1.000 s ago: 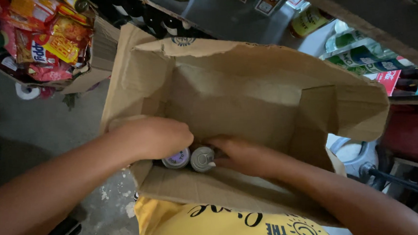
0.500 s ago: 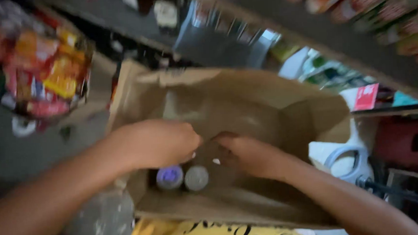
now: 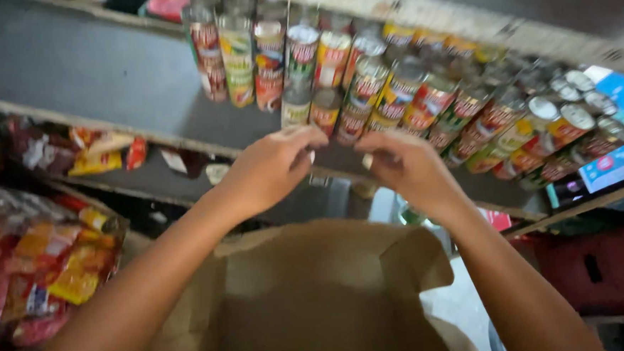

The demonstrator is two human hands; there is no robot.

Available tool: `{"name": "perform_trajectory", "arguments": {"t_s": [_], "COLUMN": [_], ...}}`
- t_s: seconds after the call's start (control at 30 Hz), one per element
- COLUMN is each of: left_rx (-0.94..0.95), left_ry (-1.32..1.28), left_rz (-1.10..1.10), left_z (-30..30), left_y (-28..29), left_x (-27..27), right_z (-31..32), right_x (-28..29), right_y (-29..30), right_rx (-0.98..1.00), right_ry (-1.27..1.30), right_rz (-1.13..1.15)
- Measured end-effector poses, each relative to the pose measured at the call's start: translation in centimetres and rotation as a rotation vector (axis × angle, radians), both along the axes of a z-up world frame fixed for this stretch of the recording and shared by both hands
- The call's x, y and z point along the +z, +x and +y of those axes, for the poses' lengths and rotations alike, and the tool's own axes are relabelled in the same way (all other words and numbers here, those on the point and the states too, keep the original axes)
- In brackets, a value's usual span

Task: Stocking and organizing canned goods on a grocery store shelf from a cardboard box.

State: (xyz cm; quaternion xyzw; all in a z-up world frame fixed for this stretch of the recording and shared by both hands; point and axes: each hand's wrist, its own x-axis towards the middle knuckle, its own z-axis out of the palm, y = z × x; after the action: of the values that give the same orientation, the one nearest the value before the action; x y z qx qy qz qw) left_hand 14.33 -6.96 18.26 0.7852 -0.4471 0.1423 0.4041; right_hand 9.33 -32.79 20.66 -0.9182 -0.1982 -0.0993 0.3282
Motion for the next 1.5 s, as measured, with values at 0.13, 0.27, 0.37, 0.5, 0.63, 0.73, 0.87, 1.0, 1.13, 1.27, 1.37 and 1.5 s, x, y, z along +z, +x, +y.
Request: {"name": "perform_trajectory", "arguments": {"t_s": [0.13,0.27,0.37,0.5,0.63,0.73,0.87,1.0,1.13,1.27,1.37,1.5], "left_rx": [0.106,0.234,0.245,0.314,0.345,0.37,0.282,0.247,0.235,0.098,-0.009,-0.141], "left_ry": [-0.085,-0.028,-0.085,0.058,0.017,0.036,-0.061,-0.135,-0.082,-0.189,-0.192,-0.153], "left_rz": [-0.059,-0.023,-0.107,-0.038,-0.076,-0.097,-0.14,-0.132,0.072,-0.073,-0.127,-0.073], "left_z": [-3.0,-6.7,-9.4,-11.9,-13.7,-14.7,-13.5,-11.6,-9.5,-7.2,-5.4,-3.0], "left_y": [4.7,7.1,9.3,10.0,11.6,13.0,10.1,6.8,3.0,-1.2,-3.9,-6.5], "left_x": [0.4,1.9,1.2,0.3,-0.5,-2.2,-0.3,2.0,4.6,4.8,4.0,2.4], "right_z": [-3.6,-3.6,-3.8,-3.1,-2.7,-1.7,-2.1,-1.8,-1.2,-0.6,0.5,1.3], "right_x": [-0.7,-0.3,-1.0,-1.8,-2.4,-1.8,-2.2,-1.0,0.6,2.5,2.8,1.3], "right_y": [6.3,9.4,11.2,10.9,11.0,9.5,8.4,5.9,2.7,-1.3,-4.2,-7.4], "right_rx": [-0.157,-0.286,-0.305,-0.328,-0.294,-0.312,-0.249,-0.235,-0.22,-0.228,-0.123,-0.098], "right_ry": [0.042,0.029,0.043,-0.096,-0.011,-0.042,-0.034,0.065,0.216,0.136,0.231,0.156], "right_rz": [-0.328,-0.347,-0.324,-0.403,-0.369,-0.378,-0.439,-0.343,-0.118,0.004,0.157,0.238]}}
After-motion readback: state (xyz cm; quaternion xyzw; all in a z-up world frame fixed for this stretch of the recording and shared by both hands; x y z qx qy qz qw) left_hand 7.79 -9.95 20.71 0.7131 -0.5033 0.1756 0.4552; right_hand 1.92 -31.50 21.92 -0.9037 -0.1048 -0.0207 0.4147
